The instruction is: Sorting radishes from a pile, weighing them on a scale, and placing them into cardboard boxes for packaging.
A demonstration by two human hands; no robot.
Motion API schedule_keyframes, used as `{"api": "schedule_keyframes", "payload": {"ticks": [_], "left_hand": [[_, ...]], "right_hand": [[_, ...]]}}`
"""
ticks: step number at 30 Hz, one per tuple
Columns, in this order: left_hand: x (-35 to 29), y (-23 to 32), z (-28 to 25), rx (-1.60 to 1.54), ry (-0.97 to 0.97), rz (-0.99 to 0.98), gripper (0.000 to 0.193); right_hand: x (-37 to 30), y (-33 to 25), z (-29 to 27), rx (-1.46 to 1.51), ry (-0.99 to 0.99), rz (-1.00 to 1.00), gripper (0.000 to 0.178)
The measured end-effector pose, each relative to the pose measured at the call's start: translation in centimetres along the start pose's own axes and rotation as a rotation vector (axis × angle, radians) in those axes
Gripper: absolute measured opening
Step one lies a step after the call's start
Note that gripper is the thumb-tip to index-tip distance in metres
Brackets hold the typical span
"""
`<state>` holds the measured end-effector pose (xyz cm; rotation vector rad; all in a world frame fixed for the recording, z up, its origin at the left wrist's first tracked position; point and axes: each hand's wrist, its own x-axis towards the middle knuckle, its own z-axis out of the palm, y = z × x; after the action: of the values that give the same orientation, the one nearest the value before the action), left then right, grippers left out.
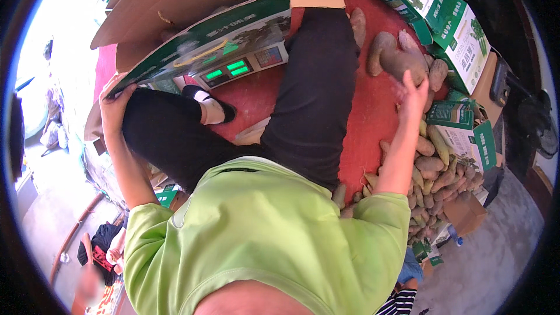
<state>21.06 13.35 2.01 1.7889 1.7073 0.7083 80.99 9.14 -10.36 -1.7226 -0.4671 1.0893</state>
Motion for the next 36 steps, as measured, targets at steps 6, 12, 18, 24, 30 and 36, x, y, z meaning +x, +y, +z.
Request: {"api": "schedule_keyframes", "payload": {"ticks": [6,12,18,24,30,36], "left_hand": [[-0.7,-0.3,-0.3,-0.145,0.080,-0.008,0.028],[-0.8,0.0,-0.4,-0.125,0.050,-0.051,0.018],[-1.1,-0.4,-0.5,-0.148,0.051,-0.054,0.017],[-1.1,-1.5,-0.5,-0.186,0.068,-0.015,0.015],[-1.9,-1.6,-1.4,-0.077,0.056,-0.015,0.021],[-0.5,-1.6,0.0,-0.035,0.033,-0.007,0.027]], "right_hand": [[-3.8,-11.2,6.2,0.062,-0.295,-0.369,0.046],[-6.7,-17.9,15.7,-0.007,-0.590,-0.644,0.036],[-7.4,-15.6,24.2,-0.385,-0.653,-0.875,0.041],[-4.1,-12.4,18.8,-0.082,-0.470,-0.659,0.027],[4.1,-1.4,6.1,-0.403,-0.097,-0.421,0.026],[5.4,12.6,-6.5,-0.574,0.135,-0.048,0.025]]}}
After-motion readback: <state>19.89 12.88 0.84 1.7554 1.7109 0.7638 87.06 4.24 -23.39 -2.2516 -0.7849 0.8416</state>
